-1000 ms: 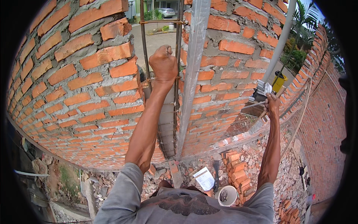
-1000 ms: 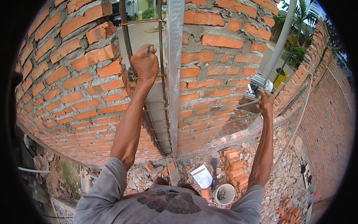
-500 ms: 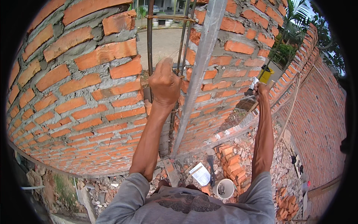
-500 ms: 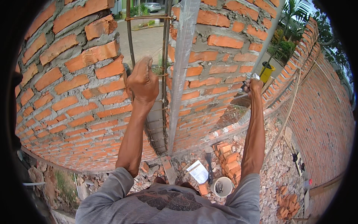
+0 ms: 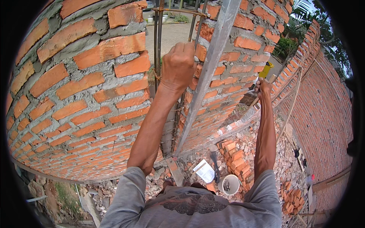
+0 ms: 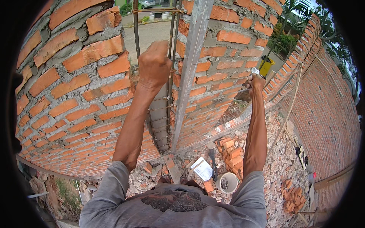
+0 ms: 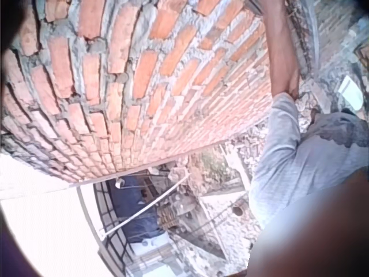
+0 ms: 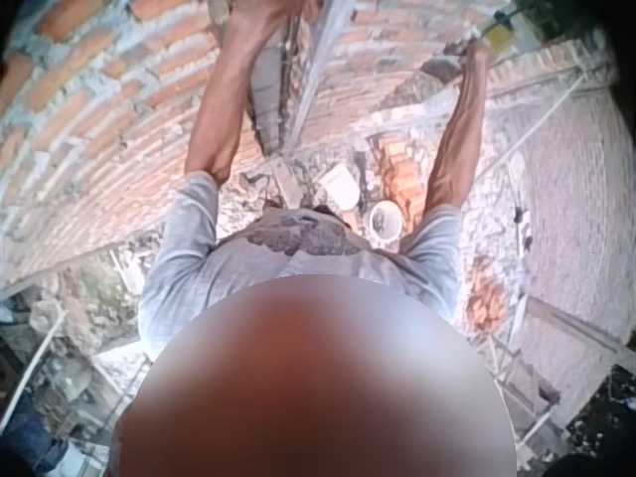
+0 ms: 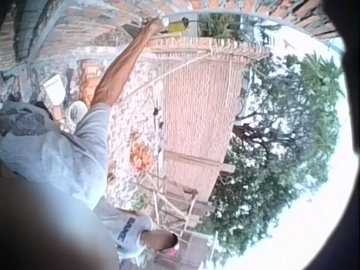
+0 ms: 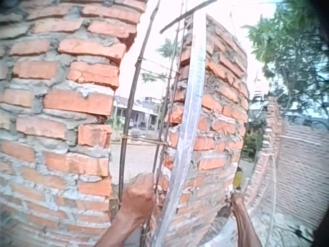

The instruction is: The person secures a vertical metal frame to a brick wall using wire ties. They wrap wire around the frame and wall, twist it tight, and use a wooden stick to adjust the frame's position.

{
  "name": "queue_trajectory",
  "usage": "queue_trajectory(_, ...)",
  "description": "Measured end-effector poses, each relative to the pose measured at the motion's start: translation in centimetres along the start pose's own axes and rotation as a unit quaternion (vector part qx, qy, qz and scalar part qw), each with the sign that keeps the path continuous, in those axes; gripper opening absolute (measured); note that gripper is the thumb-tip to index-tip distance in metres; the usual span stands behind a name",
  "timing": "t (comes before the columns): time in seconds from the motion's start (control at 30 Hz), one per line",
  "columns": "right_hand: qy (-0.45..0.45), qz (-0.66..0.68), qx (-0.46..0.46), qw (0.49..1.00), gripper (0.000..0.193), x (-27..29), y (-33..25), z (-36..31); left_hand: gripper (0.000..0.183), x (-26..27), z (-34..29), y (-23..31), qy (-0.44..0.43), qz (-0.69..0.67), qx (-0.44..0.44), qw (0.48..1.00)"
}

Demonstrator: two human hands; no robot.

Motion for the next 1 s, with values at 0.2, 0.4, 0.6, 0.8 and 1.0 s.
queue_trajectory(0.2, 0.028, 0.008, -0.005, 1.000, 0.007, 1.3, -0.4, 1.4, 0.036, 1.6, -2.1, -1.1, 0.040, -0.004, 0.043, 0.998)
queue_trajectory(0.4, 0.014, 0.009, -0.002, 1.000, 0.012, 0.6, -1.2, 2.2, 0.037, 2.4, -3.6, -0.6, 0.084, 0.006, 0.046, 0.995)
queue_trajectory(0.6, 0.028, 0.006, 0.005, 1.000, 0.014, 1.9, -0.8, 1.6, 0.040, 3.0, -4.2, -0.6, 0.087, 0.022, 0.057, 0.994)
queue_trajectory(0.8, 0.045, -0.017, 0.075, 0.996, 0.014, 4.7, 0.2, 0.2, 0.030, 3.4, -4.1, -0.7, 0.101, 0.032, 0.061, 0.993)
queue_trajectory(1.0, 0.061, 0.022, 0.156, 0.986, 0.018, 3.8, -2.7, 1.6, 0.027, 3.9, -4.7, 0.1, 0.111, 0.002, 0.108, 0.988)
Point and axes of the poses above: each hand's wrist, its own z-axis towards the middle knuckle, its own x-axis out of the back of the hand, y = z × x, the point moved 4 cm from there along z, towards the middle knuckle, and after that the axes turned 4 degrees about z, right-handed, at the moved point
